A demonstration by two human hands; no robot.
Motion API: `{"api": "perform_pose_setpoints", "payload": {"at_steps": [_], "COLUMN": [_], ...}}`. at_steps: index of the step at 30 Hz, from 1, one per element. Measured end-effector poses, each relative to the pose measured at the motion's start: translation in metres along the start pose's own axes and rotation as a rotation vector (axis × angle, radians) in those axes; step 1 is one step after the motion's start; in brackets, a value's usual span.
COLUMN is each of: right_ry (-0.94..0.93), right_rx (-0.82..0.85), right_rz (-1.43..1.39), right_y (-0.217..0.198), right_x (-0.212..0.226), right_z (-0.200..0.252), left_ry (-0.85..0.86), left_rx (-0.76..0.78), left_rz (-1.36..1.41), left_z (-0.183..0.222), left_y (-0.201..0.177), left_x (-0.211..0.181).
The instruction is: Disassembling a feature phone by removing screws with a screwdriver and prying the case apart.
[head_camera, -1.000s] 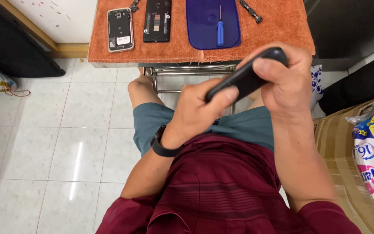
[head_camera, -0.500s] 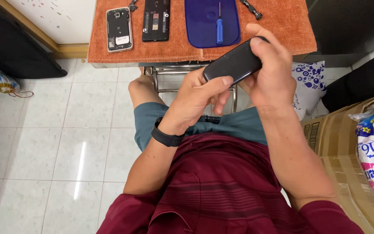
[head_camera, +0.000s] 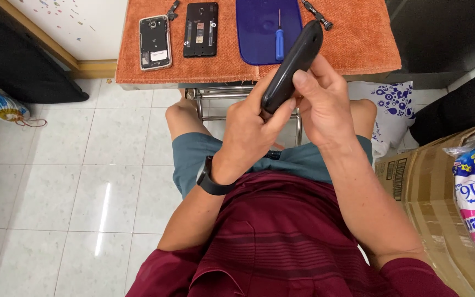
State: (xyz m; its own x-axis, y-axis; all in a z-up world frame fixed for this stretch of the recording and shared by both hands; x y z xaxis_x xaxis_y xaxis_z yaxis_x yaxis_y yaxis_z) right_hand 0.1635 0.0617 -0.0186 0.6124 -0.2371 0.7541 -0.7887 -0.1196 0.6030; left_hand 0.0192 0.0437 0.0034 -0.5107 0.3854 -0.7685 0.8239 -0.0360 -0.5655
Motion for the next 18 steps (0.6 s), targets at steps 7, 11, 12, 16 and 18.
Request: {"api": "perform_pose_setpoints", "payload": {"at_steps": [7, 11, 12, 16, 18], "right_ry": [-0.11, -0.15, -0.157, -0.207, -0.171], "right_rx": [0.092, 0.178, 0.18, 0.152, 0.199], "right_rz": [0.314, 0.43, 0.43, 0.67, 0.659], "right_y": [0.034, 0.049, 0.043, 0.046, 0.049], "right_x": [0.016, 0.032, 0.031, 0.032, 0.025], "right_z": [0.02, 0.023, 0.024, 0.031, 0.036], "left_ry": [0.385, 0.337, 0.343, 0.228, 0.183], "left_rx": [-0.414, 0.053, 0.051, 0.157, 0.124], "left_rz": [-0.585, -0.029, -0.031, 0.238, 0.294], "left_z": [0.009, 0.003, 0.001, -0.011, -0.015], "left_y": [0.005, -0.013, -0.019, -0.034, -0.035], "left_x": [0.008, 0.002, 0.001, -0.006, -0.006]}}
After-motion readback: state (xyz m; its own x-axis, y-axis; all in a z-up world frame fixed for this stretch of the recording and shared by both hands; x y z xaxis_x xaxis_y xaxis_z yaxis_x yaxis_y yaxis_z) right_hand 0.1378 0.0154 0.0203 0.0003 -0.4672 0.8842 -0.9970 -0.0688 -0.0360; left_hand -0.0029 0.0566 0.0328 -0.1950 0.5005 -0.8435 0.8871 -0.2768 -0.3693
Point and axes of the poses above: each hand's wrist, its own z-axis away from the middle knuckle, its own y-axis out of the palm, x = y × z, the point moved 6 cm from there along -z, towards the middle knuckle, and after that the axes turned 11 degrees about -z, right-handed, at the moved point
